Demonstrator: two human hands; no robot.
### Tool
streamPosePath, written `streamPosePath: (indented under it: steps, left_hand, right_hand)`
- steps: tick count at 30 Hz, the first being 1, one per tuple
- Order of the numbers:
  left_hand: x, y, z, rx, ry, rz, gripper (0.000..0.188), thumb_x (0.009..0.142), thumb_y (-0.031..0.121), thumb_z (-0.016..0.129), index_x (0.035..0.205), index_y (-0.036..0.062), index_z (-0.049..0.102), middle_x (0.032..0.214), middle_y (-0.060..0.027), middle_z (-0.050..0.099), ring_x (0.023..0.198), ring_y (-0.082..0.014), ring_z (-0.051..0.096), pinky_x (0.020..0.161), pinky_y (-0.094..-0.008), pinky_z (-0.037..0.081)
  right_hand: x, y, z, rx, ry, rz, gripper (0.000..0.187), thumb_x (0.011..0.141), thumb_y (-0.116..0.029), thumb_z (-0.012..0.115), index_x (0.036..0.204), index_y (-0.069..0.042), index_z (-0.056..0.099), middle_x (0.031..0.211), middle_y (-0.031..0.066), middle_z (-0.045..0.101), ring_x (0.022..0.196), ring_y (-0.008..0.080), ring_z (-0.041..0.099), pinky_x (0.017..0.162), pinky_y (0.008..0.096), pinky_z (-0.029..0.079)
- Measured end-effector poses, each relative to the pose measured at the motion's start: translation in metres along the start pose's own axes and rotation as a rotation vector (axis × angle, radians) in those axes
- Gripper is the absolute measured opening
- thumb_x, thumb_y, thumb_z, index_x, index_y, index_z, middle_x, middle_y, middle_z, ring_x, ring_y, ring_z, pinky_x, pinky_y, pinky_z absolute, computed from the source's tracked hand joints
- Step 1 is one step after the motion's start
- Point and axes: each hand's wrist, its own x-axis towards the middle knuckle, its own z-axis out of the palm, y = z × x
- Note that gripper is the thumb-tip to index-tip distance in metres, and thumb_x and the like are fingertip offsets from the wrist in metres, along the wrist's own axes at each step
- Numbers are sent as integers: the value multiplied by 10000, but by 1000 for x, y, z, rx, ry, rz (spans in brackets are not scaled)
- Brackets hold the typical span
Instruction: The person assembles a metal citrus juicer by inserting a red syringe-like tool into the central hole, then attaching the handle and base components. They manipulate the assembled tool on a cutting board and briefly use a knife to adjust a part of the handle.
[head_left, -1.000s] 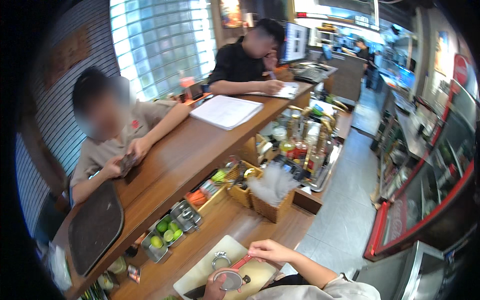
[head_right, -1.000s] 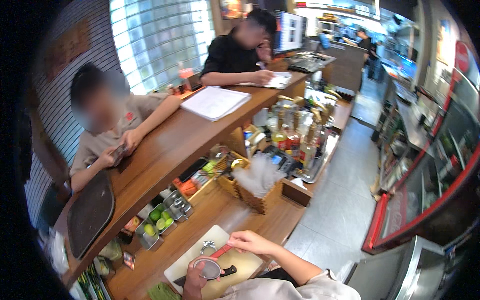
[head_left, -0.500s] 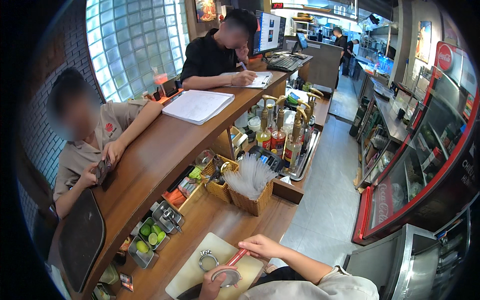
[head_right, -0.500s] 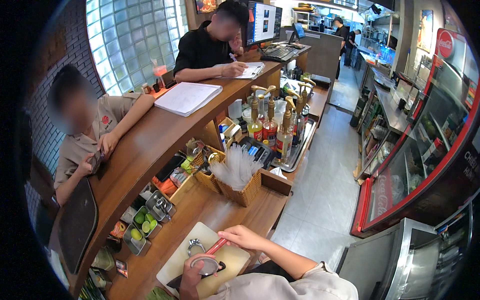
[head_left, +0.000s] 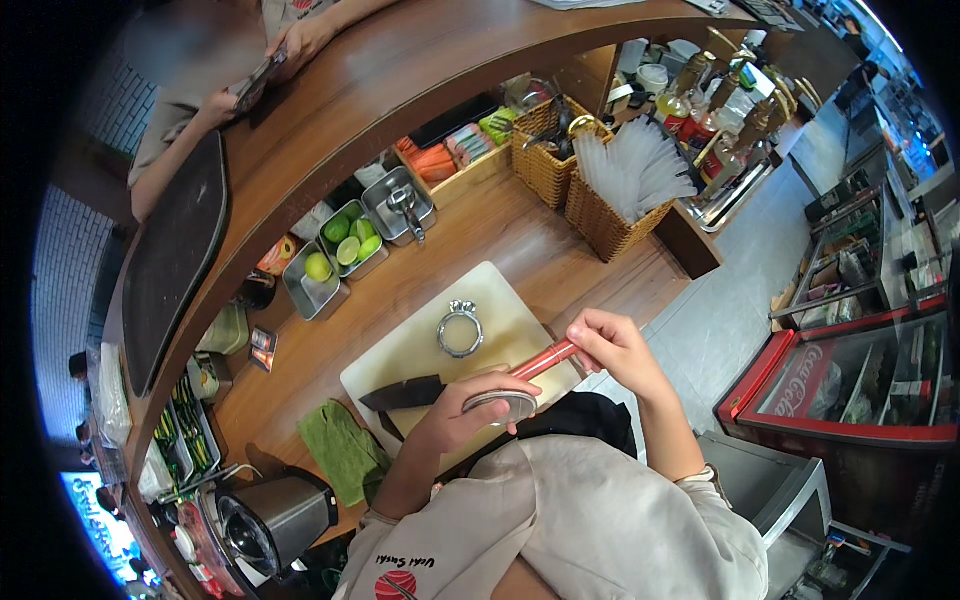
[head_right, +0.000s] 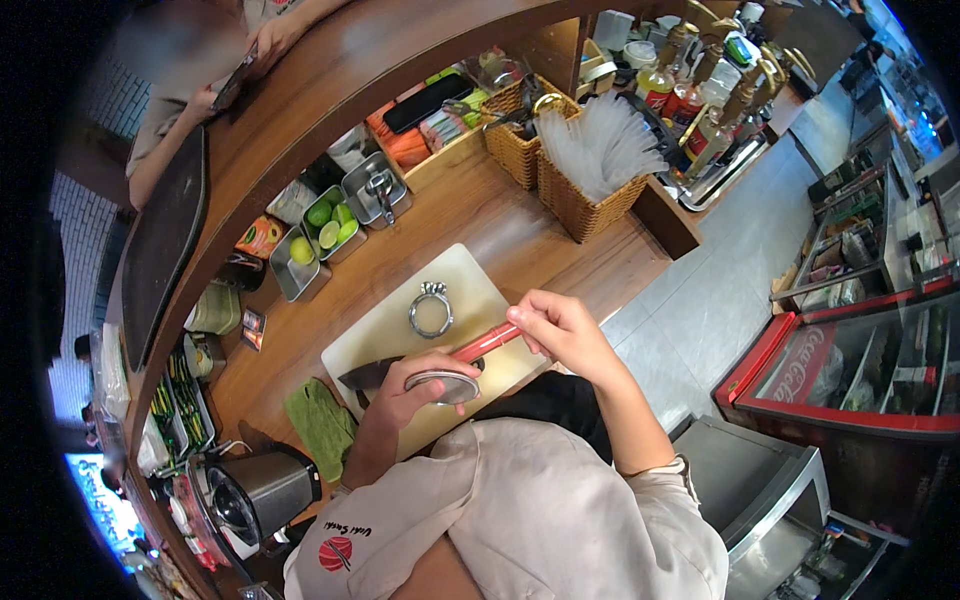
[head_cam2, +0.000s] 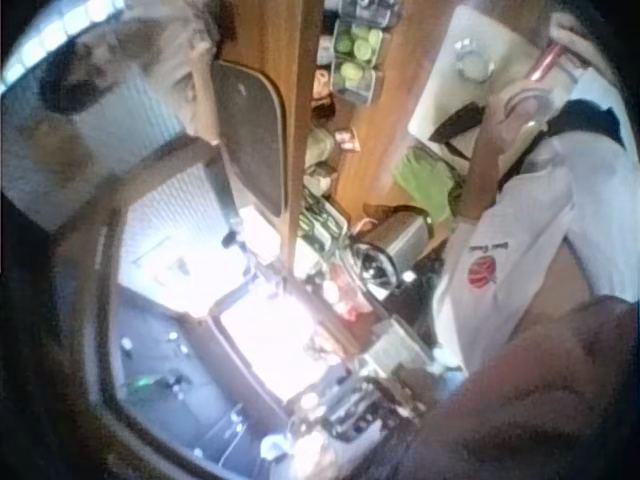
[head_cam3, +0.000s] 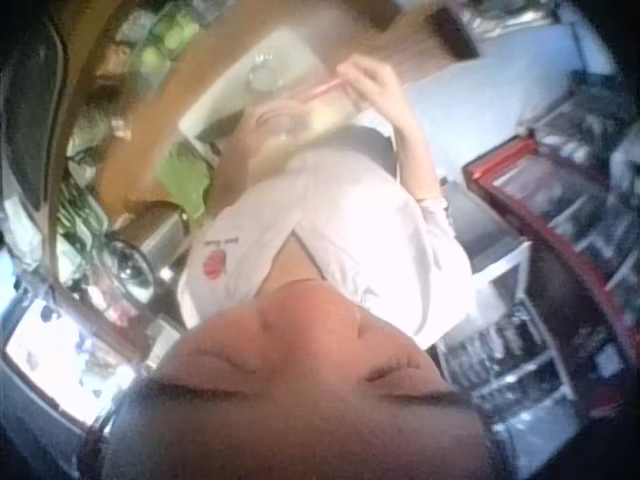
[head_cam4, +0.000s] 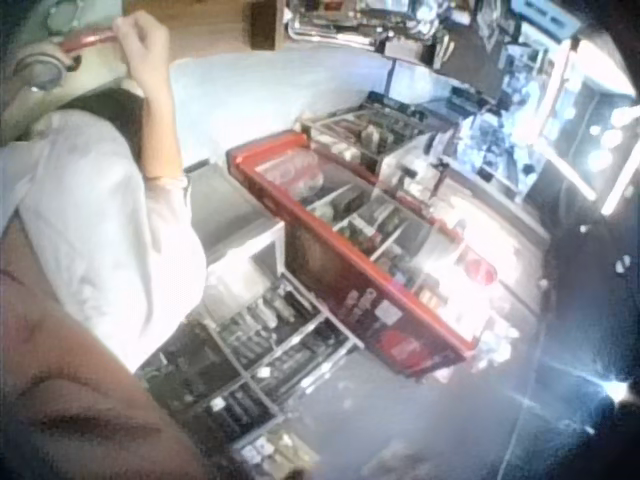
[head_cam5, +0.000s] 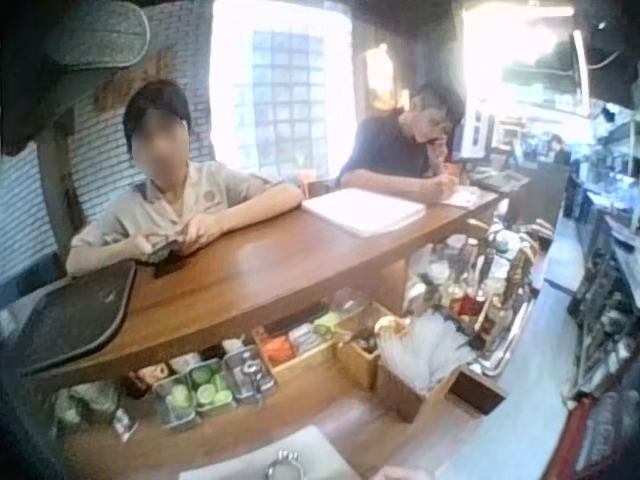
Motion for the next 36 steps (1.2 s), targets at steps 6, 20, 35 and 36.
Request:
streamPosePath:
  steps: [6, 20, 35, 36]
  left_hand:
    - [-4, -4, -3, 144, 48, -22, 267, 890, 184, 519, 1088, 18, 586, 985, -99, 474, 783, -143, 562, 694, -243, 468]
    - [-40, -41, -2, -190, 303, -212, 330, 930, 224, 440, 1141, -24, 496, 1060, -139, 587, 977, -195, 564, 792, -299, 475]
    - [-2, -109, 4, -20, -349, -339, 303, 928, 233, 453, 1087, -7, 550, 1056, -69, 571, 1041, -130, 486, 935, -267, 345]
    - [-5, -109, 2, 25, -294, -250, 323, 927, 246, 448, 1107, -8, 535, 1077, -101, 569, 1042, -169, 513, 913, -306, 391]
  right_hand:
    - [-6, -9, 5, 89, 56, -43, 184, 900, -181, 523, 943, -9, 574, 657, -7, 556, 533, 29, 454, 457, 166, 329]
    - [-88, -15, 22, -1107, -453, -426, 141, 735, -122, 603, 816, -13, 562, 632, 68, 475, 596, 209, 549, 502, 315, 485]
    - [-91, 51, 30, -617, -432, -17, 167, 787, -108, 602, 928, -38, 549, 808, 138, 575, 734, 281, 602, 628, 377, 485]
    - [-91, 57, 27, -534, -438, 20, 211, 785, -138, 642, 948, -40, 550, 800, 123, 565, 747, 277, 591, 636, 370, 463]
